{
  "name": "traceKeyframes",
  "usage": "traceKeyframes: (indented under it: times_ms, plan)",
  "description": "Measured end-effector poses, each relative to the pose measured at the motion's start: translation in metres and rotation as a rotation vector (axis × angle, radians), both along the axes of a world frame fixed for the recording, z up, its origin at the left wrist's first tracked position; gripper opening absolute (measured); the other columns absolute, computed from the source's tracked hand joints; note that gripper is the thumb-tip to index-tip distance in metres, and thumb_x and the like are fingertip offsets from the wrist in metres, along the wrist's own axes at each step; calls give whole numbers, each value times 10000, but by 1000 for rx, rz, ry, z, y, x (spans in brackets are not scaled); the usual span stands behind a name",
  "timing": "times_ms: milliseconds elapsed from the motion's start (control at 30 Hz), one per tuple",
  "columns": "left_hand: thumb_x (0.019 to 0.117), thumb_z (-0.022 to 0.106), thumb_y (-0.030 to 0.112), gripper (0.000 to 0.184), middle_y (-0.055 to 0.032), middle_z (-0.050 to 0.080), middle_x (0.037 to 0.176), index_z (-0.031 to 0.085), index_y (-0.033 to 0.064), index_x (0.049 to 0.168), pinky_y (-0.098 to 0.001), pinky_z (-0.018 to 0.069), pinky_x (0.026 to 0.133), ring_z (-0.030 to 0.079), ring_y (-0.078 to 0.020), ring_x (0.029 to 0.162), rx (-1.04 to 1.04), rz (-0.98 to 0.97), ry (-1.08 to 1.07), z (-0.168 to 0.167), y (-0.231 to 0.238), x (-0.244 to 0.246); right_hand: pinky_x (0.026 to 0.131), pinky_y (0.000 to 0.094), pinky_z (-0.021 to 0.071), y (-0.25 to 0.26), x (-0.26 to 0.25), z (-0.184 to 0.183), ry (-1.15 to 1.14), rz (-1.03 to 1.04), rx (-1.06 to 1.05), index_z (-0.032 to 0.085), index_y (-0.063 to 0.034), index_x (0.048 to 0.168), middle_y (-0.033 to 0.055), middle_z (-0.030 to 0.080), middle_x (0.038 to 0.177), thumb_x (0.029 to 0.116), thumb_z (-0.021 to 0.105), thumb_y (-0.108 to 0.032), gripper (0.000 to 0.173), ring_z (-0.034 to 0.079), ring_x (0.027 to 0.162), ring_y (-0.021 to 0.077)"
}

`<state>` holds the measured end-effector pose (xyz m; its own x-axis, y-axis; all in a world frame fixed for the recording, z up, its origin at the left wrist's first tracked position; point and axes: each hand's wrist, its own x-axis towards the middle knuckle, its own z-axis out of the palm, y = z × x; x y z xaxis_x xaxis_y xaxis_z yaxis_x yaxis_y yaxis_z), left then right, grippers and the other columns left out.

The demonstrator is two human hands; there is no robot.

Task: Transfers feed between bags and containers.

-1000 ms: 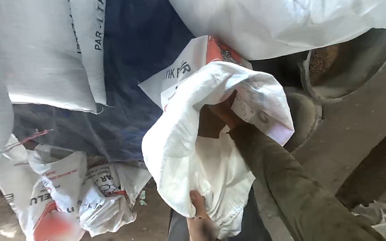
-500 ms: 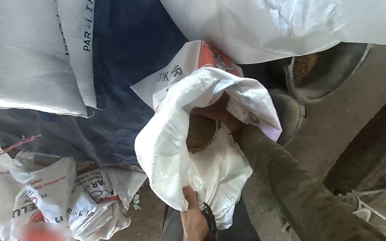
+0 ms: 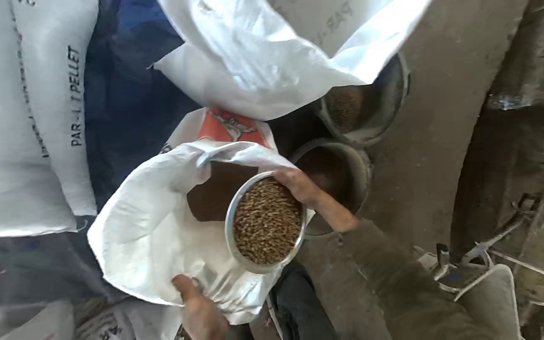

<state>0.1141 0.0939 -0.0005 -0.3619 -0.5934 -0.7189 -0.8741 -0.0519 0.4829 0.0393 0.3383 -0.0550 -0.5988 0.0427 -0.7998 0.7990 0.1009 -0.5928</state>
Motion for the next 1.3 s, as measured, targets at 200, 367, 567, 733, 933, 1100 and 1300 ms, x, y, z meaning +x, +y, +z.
traceKeyframes:
  times_ms: [200,367,567,733,933,1100,1300]
  plan:
    - [1104,250,508,624,-112,596,1258,501,16,1395,-355,511,957,590,-81,1104,-44,-28,22,6,2,2,743,331,619,168,46,130,133,-367,378,692,-96,1110,15,723,898,1088,382,-490,502,703,810,89]
    - [1115,240,468,593,-112,531,1410,426,39,1481,-337,469,1042,545,-73,1225,-83,-47,113,-4,-1,6,994,502,524,297,55,198,288,-205,1024,542,-108,1428,153,640,1276,1079,384,-538,576,649,1140,219]
    - [1099,275,522,620,-112,613,1288,537,35,1380,-377,509,980,602,-101,1140,-146,-22,74,-2,16,9,1105,584,427,347,21,170,253,3,1478,305,-31,1564,304,451,1499,1074,423,-218,538,491,1361,464]
    - [1098,269,527,614,-87,644,1230,572,51,1341,-368,523,957,627,-94,1095,-142,-7,75,-2,20,7,1175,606,286,367,6,124,342,-24,1740,407,-46,1536,356,427,1473,918,576,-88,643,374,1400,543]
    - [1094,257,543,636,-86,645,1134,565,31,1311,-364,554,871,645,-88,988,-47,13,-7,4,13,-4,1142,568,379,283,31,174,639,223,1662,423,30,1497,333,495,1447,1023,492,-96,495,485,1355,483]
    - [1113,284,457,546,-45,642,941,567,11,1255,-304,582,741,649,-50,802,36,40,-19,2,-2,-11,970,373,547,60,21,169,806,670,944,630,60,1255,245,689,1173,889,560,-23,382,681,1092,301]
    - [1126,230,376,514,-26,636,1132,415,8,1433,-222,566,866,646,15,975,190,120,46,-3,-19,-9,1046,581,485,-110,-24,-85,331,772,543,566,2,1416,259,607,1369,990,561,-30,427,596,1267,424]
